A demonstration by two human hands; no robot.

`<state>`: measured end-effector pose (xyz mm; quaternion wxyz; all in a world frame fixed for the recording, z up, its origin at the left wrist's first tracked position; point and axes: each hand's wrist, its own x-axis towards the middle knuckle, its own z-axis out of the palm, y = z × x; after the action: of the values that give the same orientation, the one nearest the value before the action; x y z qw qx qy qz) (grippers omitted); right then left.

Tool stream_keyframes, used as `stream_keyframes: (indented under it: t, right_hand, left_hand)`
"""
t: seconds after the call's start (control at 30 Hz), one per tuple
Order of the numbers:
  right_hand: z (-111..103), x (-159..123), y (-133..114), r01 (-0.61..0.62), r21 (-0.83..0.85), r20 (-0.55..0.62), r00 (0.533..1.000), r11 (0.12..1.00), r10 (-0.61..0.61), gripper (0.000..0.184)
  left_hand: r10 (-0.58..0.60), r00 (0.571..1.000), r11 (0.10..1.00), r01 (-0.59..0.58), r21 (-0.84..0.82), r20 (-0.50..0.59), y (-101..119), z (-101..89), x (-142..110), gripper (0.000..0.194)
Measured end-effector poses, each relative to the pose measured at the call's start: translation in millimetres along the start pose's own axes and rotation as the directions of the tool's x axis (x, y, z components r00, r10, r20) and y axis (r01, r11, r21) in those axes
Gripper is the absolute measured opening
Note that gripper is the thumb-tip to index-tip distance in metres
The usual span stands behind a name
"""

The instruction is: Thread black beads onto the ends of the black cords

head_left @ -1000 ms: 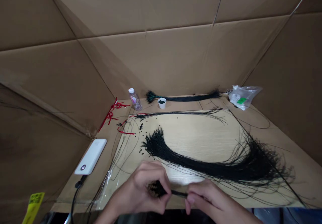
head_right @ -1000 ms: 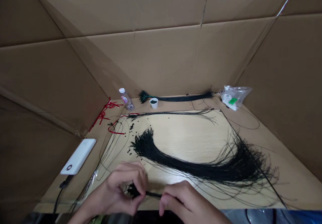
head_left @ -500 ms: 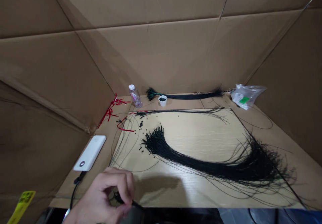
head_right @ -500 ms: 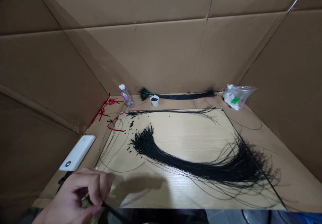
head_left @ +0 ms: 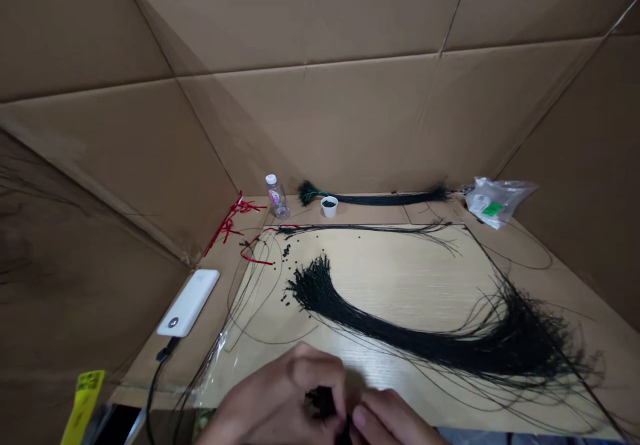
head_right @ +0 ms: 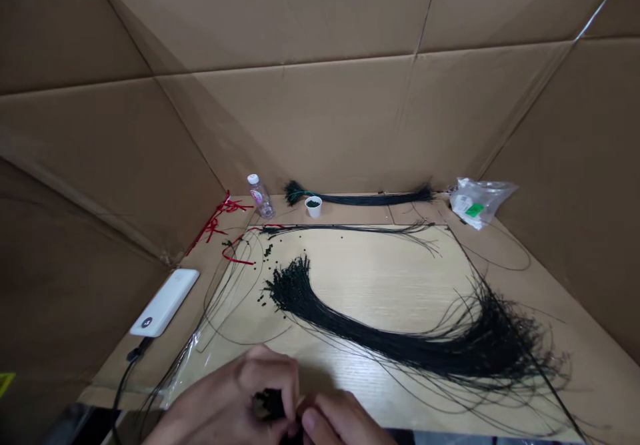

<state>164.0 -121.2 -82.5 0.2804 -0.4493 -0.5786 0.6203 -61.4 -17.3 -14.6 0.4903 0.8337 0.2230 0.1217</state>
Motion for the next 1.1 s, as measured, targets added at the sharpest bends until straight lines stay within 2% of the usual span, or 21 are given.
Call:
stream_keyframes:
  t: [0.07,0.17,0.27,0.33,0.37,0.47,0.57,0.7,0.8,0.9,1.0,1.1]
  right_hand:
    - [7.4,17.8,-2.5,0.009,0.020,0.045,0.999,1.000,-0.010,0.084]
    - [9.6,25.4,1.1,0.031,0.044,-0.008,0.999,0.999,-0.031,0.077]
    - [7.2,22.8,9.3,0.020,0.075,-0.084,0.996,0.997,-0.014,0.073]
    - [4.2,19.4,13.0,-0.029,0.165,-0.153,0.987,0.986,0.055,0.075]
    - [2.0,17.4,13.6,-0.051,0.228,-0.185,0.978,0.972,0.095,0.076]
    - [-7.3,11.5,10.5,-0.053,0.366,-0.260,0.953,0.929,0.157,0.076]
    - [-18.1,7.4,4.3,-0.006,0.344,-0.354,0.925,0.939,0.136,0.077]
    - [-30.5,6.5,-0.3,0.005,0.384,-0.387,0.909,0.923,0.156,0.078]
    - [-38.0,7.8,-3.4,0.026,0.455,-0.372,0.914,0.890,0.163,0.075]
    - [-45.8,8.7,-11.9,0.073,0.420,-0.425,0.896,0.904,0.126,0.071]
    - [-55.6,11.9,-27.1,0.127,0.237,-0.535,0.845,0.963,0.020,0.063]
    - [-65.4,24.2,-43.2,0.166,-0.065,-0.611,0.773,0.984,-0.171,0.050]
  left_hand:
    - [-0.030,0.998,0.999,0.029,-0.022,-0.050,-7.2,-8.5,0.5,0.025]
    - [-0.102,0.993,0.994,0.100,-0.040,-0.055,-18.3,-25.2,5.0,0.019]
    - [-0.002,1.000,0.999,0.002,-0.045,0.000,-29.8,-44.7,26.8,0.007]
    - [0.074,0.997,0.991,-0.072,0.109,-0.010,-41.3,-59.8,51.4,0.012]
    - [0.071,0.997,0.959,-0.059,0.279,-0.034,-48.8,-67.6,65.4,0.014]
    - [0.048,0.996,0.879,-0.008,0.477,-0.071,-76.6,-88.7,107.0,0.019]
    - [0.039,0.999,0.792,-0.044,0.609,0.021,-101.9,-102.5,138.5,0.023]
    - [0.033,0.993,0.687,-0.103,0.719,0.110,-117.4,-110.8,157.9,0.021]
    - [0.042,0.992,0.631,-0.117,0.767,0.117,-116.4,-113.9,158.9,0.023]
    - [0.075,0.992,0.602,-0.127,0.788,0.102,-103.8,-114.8,150.8,0.020]
    - [0.118,0.990,0.595,-0.137,0.792,0.083,-77.0,-112.2,134.2,0.015]
    - [0.162,0.985,0.625,-0.144,0.767,0.053,-41.0,-105.3,112.0,0.013]
